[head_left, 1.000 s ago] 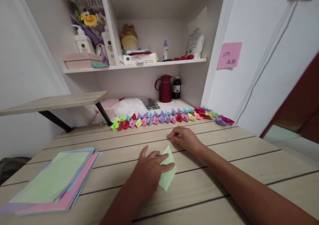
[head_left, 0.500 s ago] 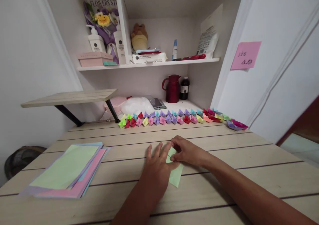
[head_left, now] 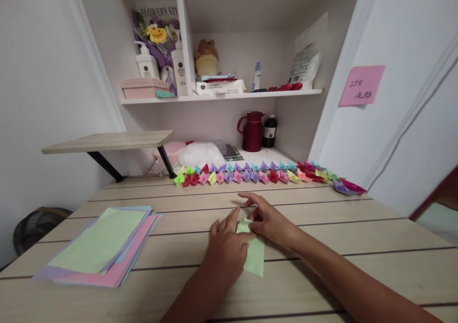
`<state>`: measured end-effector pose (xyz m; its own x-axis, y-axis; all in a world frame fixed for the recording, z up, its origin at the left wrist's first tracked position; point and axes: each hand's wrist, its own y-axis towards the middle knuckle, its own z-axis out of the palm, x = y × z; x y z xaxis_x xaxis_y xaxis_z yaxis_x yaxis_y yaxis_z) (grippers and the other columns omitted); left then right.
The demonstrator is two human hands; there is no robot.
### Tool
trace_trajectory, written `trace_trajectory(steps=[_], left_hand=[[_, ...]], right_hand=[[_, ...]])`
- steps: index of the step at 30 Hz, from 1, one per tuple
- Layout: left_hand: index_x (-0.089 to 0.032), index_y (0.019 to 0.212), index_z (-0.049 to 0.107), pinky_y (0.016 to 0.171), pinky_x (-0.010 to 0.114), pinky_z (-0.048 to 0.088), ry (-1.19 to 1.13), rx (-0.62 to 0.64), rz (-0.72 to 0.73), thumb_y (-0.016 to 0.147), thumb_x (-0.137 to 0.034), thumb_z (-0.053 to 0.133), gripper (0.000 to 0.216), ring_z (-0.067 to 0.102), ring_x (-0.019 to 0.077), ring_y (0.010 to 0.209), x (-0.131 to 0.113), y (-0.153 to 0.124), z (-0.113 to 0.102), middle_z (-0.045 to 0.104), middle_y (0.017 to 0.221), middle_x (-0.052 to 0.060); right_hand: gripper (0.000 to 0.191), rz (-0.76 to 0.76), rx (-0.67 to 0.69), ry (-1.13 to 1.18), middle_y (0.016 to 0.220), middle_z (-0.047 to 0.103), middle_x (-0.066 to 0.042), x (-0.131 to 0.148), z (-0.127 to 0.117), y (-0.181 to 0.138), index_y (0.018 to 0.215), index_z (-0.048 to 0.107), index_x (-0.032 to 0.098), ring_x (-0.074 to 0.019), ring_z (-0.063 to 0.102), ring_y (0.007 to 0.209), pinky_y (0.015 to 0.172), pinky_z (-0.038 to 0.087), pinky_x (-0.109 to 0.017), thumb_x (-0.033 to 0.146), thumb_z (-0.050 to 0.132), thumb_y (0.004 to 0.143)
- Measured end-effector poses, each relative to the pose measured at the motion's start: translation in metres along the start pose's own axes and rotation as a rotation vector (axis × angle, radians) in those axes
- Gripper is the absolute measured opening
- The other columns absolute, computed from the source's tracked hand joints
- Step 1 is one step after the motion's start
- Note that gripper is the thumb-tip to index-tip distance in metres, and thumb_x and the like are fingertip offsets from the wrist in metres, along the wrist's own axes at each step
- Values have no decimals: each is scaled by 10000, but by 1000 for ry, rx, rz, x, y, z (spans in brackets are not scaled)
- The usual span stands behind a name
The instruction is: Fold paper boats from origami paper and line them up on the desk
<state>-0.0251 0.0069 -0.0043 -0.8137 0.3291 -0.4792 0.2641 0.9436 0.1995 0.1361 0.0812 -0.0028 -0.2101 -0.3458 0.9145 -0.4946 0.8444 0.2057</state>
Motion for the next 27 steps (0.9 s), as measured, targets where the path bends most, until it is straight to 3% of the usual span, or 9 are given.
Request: trace_trajectory(steps=[3, 7, 9, 12, 15, 19, 21, 23, 27], left_hand=[[-229, 1016, 646, 1047, 489, 321, -208, -209, -89, 718, -110, 606, 324, 434, 282, 1276, 3, 4, -1, 431, 1418, 120], [-184, 1127, 544, 933, 396, 436, -479, -462, -223, 629, -205, 726, 530, 540, 260, 1115, 11, 10, -2, 513, 1266, 129], [-186, 1037, 610, 909, 368, 436, -569, -446, -238, 584, -217, 754, 477, 556, 256, 1057, 13, 10, -4, 574, 1171, 102], [-176, 680, 667, 764, 297, 455, -770, -350, -282, 595, -231, 728, 118, 598, 220, 845, 12, 11, -5, 654, 820, 41], [-159, 575, 634, 541, 242, 403, -916, -299, -344, 650, -317, 683, 182, 547, 156, 571, 10, 14, -4, 577, 551, -3], [-137, 727, 661, 507, 231, 399, -1031, -321, -362, 650, -403, 678, 277, 550, 141, 531, 12, 16, -3, 629, 588, 11], [-130, 797, 672, 556, 243, 439, -1070, -335, -356, 631, -422, 701, 337, 599, 166, 595, 13, 17, -5, 661, 625, 29], [-119, 841, 684, 615, 263, 471, -1135, -314, -344, 602, -425, 744, 393, 636, 194, 663, 12, 16, -6, 681, 648, 47], [-110, 871, 683, 692, 289, 500, -1318, -267, -284, 524, -392, 835, 472, 662, 215, 725, 5, 17, -4, 715, 741, 87]], right_hand=[[761, -79, -33, -68, 1109, 447, -36, 1, 1, 2, 1326, 412, 317, -106, 516, 711, 668, 480, -280, -19, 500, 649], [698, -177, -59, -134, 1133, 450, -37, 10, -2, 1, 1300, 448, 330, -124, 535, 768, 733, 486, -315, -12, 481, 691], [643, -219, -34, -122, 1134, 458, -37, 16, -3, -1, 1278, 471, 331, -136, 538, 802, 763, 482, -325, 10, 481, 721], [581, -241, 10, -68, 1156, 473, -39, 23, 0, -3, 1265, 488, 335, -150, 537, 836, 776, 476, -331, 57, 506, 756], [617, -139, -15, 20, 1266, 450, -46, 24, 3, -4, 1306, 448, 343, -173, 532, 924, 816, 464, -339, 137, 621, 751], [564, 93, -16, 315, 1196, 533, -68, 23, 7, -4, 1255, 485, 275, -186, 558, 936, 812, 464, -335, 304, 715, 741], [379, 116, 36, 434, 970, 617, -45, 24, 10, -3, 1025, 592, 202, -171, 579, 832, 736, 452, -298, 341, 748, 708], [303, 118, 29, 511, 752, 613, -1, 25, 13, -3, 807, 584, 172, -141, 558, 684, 628, 412, -262, 358, 776, 664], [295, 146, -63, 555, 617, 572, 36, 29, 13, -3, 722, 537, 177, -113, 501, 546, 526, 355, -241, 347, 766, 647]])
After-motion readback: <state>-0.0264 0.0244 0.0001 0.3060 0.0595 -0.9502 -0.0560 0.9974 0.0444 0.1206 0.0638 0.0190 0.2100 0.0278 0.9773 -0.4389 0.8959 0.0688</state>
